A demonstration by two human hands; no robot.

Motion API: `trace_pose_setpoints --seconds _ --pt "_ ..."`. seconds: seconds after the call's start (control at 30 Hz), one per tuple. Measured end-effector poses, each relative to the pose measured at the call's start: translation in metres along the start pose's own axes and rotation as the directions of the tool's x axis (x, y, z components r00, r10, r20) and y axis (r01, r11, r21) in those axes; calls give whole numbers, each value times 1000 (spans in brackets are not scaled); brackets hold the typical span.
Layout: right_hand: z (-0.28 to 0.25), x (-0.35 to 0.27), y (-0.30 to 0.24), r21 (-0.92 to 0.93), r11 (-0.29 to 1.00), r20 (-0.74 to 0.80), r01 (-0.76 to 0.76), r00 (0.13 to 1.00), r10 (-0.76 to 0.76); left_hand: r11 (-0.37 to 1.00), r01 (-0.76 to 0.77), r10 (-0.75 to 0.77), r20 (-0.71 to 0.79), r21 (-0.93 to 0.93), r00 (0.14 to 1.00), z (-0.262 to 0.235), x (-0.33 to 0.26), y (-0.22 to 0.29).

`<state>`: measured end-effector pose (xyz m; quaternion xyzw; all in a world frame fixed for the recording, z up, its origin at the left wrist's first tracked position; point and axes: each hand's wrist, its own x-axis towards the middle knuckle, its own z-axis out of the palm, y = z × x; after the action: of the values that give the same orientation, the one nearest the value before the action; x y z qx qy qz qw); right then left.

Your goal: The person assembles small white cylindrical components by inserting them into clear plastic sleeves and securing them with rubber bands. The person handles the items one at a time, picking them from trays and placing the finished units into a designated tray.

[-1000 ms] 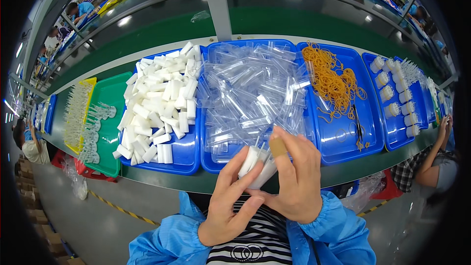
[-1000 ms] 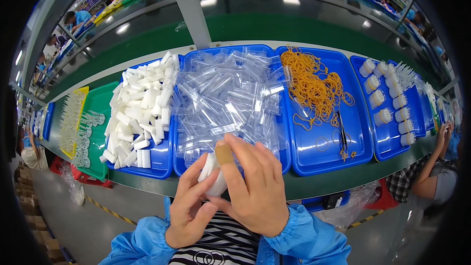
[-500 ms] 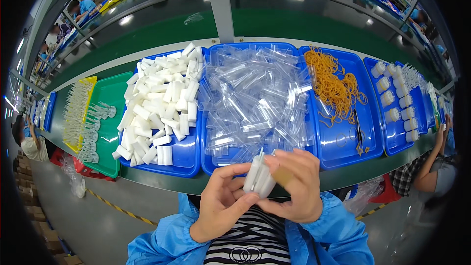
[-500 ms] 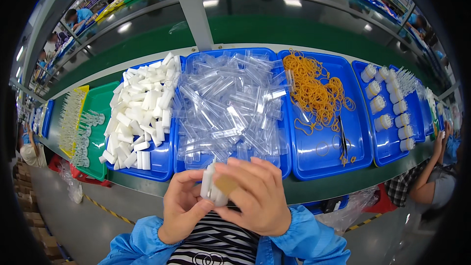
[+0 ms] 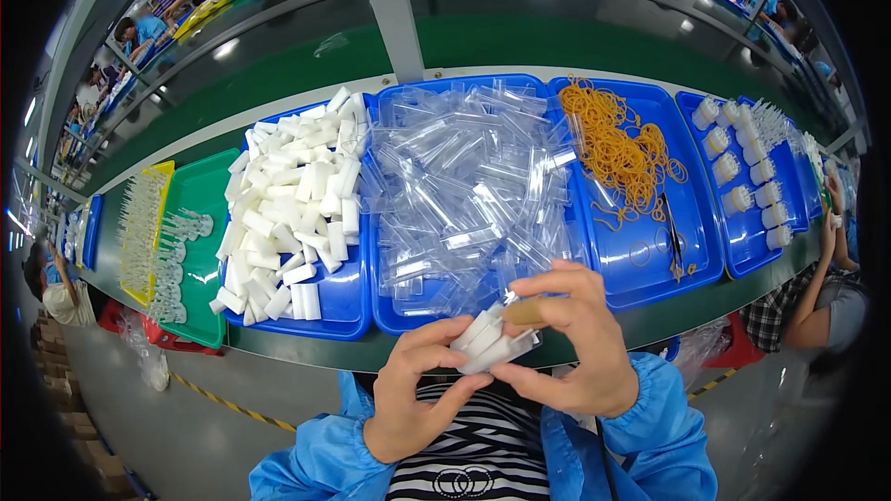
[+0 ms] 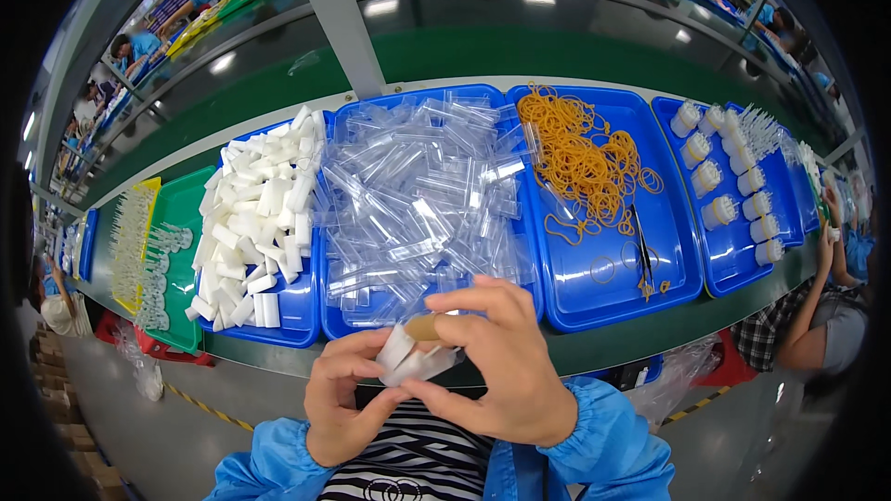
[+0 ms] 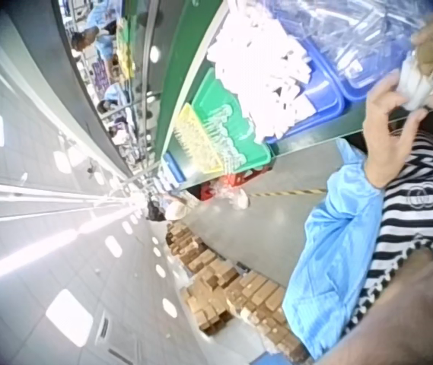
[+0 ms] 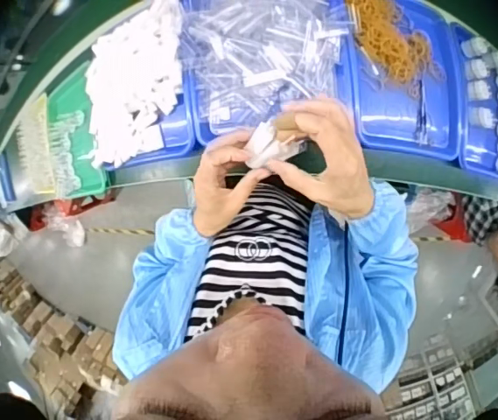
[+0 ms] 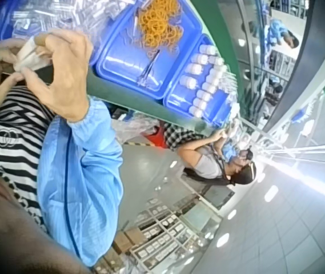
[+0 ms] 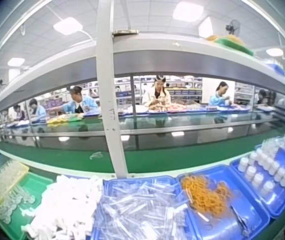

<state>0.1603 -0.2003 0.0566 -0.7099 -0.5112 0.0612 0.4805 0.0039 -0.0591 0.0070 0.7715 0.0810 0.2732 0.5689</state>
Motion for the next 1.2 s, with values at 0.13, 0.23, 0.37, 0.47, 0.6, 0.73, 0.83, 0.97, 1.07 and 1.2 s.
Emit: trace_pose_setpoints --seconds 0.13,0.23,0.37,0.47,0.6,0.73,0.83,0.97,1.07,1.2 --pt "2 4 -4 44 999 35 -17 999 16 992 -67 62 49 110 997 -2 3 4" --pt "4 0 -1 44 996 24 -75 997 74 986 -95 84 87 135 993 -2 5 8" --pt "8 -6 -1 60 994 -50 -96 994 99 987 -53 35 118 152 992 -1 12 15" --pt "12 -7 -2 44 997 -106 -56 992 60 998 68 -67 37 -8 997 4 3 11" --pt "13 -7 -9 26 999 -137 -30 990 33 999 37 -37 27 16 999 4 4 6" --pt "1 -3 -2 -4 996 -69 84 994 -84 999 49 -48 74 -21 996 0 4 5" --pt "-22 5 37 -166 984 -200 60 975 -94 949 190 -176 76 -253 981 1 6 9" --pt "-50 29 107 -587 792 -328 -168 944 -43 897 255 -225 123 -361 966 2 10 10" --pt "-56 33 123 -730 670 -137 -136 989 52 917 237 -202 140 -321 969 1 12 11" --pt "-51 37 123 -795 592 -51 -136 986 157 932 208 -176 132 -297 976 -2 14 9"
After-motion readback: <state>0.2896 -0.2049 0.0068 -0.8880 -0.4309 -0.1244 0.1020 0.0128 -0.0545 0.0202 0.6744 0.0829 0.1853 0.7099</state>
